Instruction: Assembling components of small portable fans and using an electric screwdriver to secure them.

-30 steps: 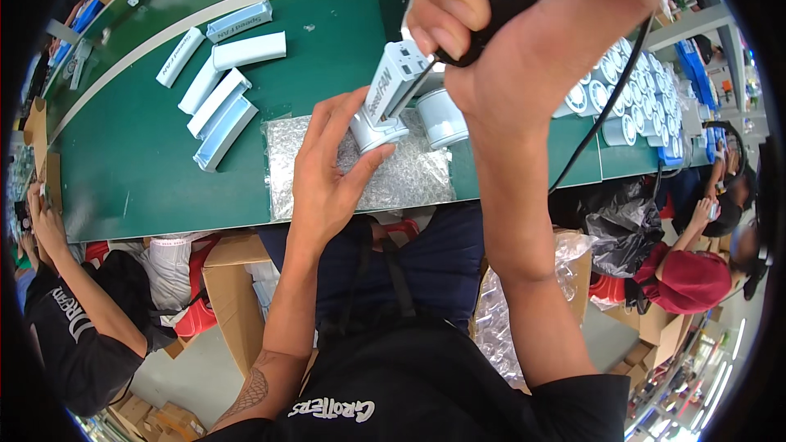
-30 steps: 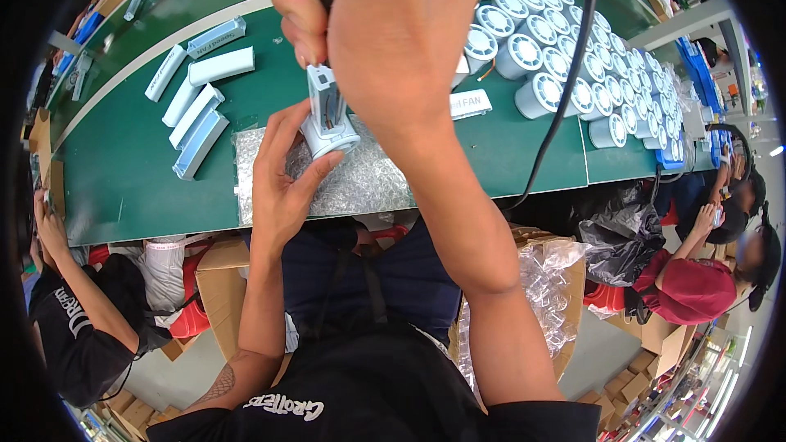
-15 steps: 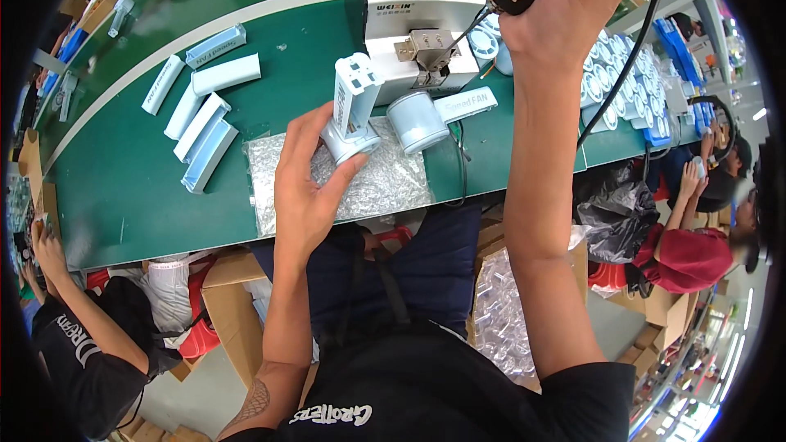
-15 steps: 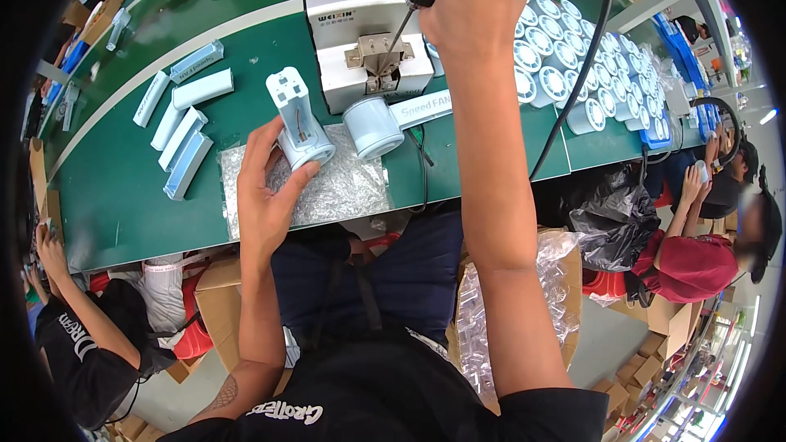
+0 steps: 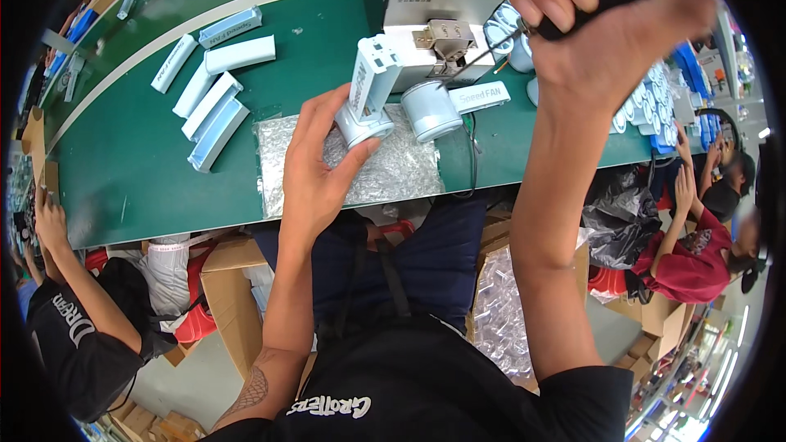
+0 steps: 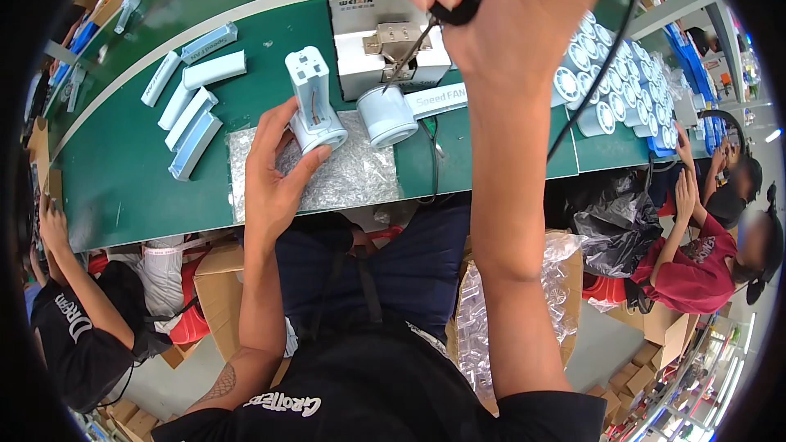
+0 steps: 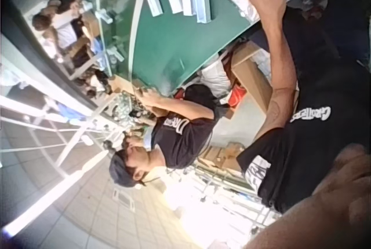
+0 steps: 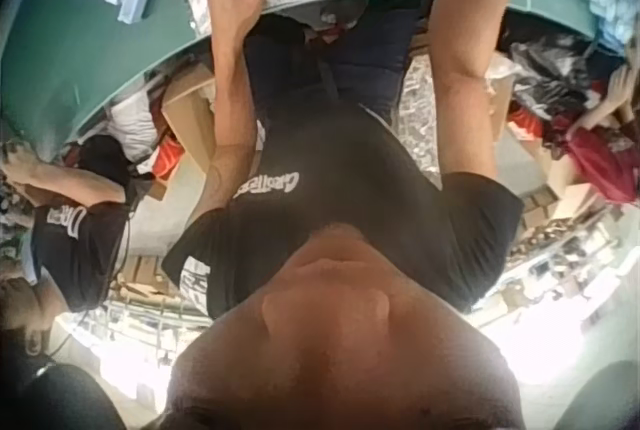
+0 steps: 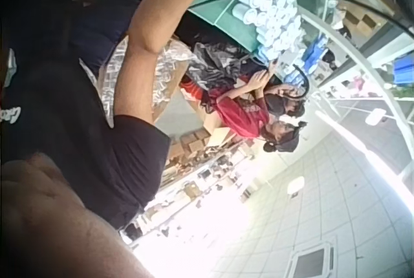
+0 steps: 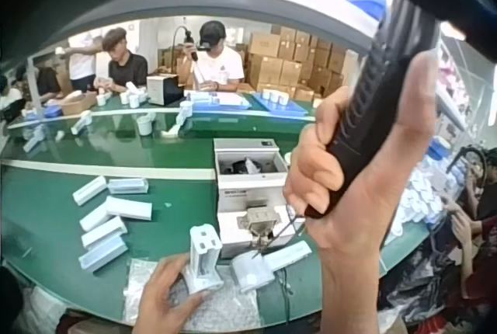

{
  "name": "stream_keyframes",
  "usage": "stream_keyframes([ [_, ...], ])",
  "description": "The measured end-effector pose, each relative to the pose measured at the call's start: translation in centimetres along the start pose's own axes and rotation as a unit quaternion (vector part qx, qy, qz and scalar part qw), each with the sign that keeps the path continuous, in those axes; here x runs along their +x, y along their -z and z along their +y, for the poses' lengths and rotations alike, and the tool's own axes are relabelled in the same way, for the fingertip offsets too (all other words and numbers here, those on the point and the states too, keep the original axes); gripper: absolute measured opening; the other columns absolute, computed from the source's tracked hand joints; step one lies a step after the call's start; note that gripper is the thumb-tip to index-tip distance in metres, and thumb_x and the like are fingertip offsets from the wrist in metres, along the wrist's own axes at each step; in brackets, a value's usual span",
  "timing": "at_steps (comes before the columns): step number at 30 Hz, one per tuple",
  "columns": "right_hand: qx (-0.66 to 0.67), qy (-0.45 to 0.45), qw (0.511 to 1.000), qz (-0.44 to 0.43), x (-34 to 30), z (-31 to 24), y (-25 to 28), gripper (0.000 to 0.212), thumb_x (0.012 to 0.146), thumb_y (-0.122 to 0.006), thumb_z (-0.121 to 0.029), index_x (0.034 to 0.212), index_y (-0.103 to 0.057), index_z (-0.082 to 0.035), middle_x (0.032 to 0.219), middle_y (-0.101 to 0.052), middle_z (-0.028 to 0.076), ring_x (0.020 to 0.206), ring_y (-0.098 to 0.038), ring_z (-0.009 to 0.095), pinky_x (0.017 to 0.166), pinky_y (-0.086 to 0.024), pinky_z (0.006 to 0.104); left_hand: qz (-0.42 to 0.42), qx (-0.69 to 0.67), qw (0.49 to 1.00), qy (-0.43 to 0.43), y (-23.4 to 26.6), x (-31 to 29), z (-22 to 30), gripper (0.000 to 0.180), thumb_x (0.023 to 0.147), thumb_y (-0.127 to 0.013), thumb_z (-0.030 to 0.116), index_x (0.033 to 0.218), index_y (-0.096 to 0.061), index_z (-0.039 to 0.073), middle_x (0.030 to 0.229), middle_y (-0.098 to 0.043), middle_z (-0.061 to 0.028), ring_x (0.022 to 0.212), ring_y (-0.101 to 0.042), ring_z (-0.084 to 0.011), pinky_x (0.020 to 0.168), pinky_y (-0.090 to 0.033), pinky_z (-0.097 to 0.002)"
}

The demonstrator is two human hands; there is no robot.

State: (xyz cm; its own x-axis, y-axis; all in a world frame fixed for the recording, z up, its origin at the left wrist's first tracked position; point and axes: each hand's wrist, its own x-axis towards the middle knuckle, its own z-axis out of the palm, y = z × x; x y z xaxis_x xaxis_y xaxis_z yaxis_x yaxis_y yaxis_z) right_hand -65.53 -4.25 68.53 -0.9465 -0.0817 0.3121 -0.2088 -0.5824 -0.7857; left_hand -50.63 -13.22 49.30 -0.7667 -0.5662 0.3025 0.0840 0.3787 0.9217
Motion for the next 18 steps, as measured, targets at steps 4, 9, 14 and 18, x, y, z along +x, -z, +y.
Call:
stream_keyframes([
  [4,-0.137,0.107,0.971,-0.163,-1.3,0.3,1.0,0.079,0.093,-0.043,-0.085,0.075,-0.049,-0.008,0.044,-0.04,-0.001,0.031,-0.038,0.009,0.03,-0.034,0.0229,-0.001,0.018,1.0,-0.015,0.0,-0.1,-0.3,0.06,0.086,-0.08,0.011,0.141,-0.059,0.003,0.133,-0.061,-0.0152,0.118,-0.064,-0.0299,0.1,-0.05,-0.0371],
  [9,-0.117,0.084,0.971,-0.193,-1.6,0.7,1.5,0.077,0.094,-0.044,-0.083,0.077,-0.048,-0.008,0.046,-0.041,0.0,0.034,-0.039,0.009,0.032,-0.034,0.023,-0.004,0.016,1.0,-0.006,0.1,0.0,-0.1,0.061,0.086,-0.08,0.012,0.142,-0.058,0.003,0.133,-0.061,-0.0151,0.118,-0.063,-0.0293,0.101,-0.049,-0.0367],
  [14,-0.1,0.059,0.966,-0.229,-1.8,1.5,1.6,0.075,0.095,-0.045,-0.081,0.079,-0.048,-0.008,0.048,-0.042,0.001,0.036,-0.041,0.01,0.035,-0.033,0.0231,-0.004,0.014,1.0,-0.008,0.1,-0.1,-0.1,0.06,0.086,-0.08,0.012,0.142,-0.058,0.003,0.132,-0.061,-0.0149,0.117,-0.063,-0.0291,0.102,-0.048,-0.0366],
  [18,-0.091,0.039,0.961,-0.257,-1.7,2.1,1.6,0.073,0.096,-0.045,-0.079,0.08,-0.047,-0.008,0.049,-0.043,0.002,0.038,-0.042,0.01,0.037,-0.033,0.0232,-0.004,0.01,1.0,-0.009,0.1,-0.1,0.0,0.06,0.086,-0.08,0.012,0.142,-0.058,0.002,0.132,-0.061,-0.0152,0.117,-0.063,-0.0293,0.102,-0.048,-0.0366],
])
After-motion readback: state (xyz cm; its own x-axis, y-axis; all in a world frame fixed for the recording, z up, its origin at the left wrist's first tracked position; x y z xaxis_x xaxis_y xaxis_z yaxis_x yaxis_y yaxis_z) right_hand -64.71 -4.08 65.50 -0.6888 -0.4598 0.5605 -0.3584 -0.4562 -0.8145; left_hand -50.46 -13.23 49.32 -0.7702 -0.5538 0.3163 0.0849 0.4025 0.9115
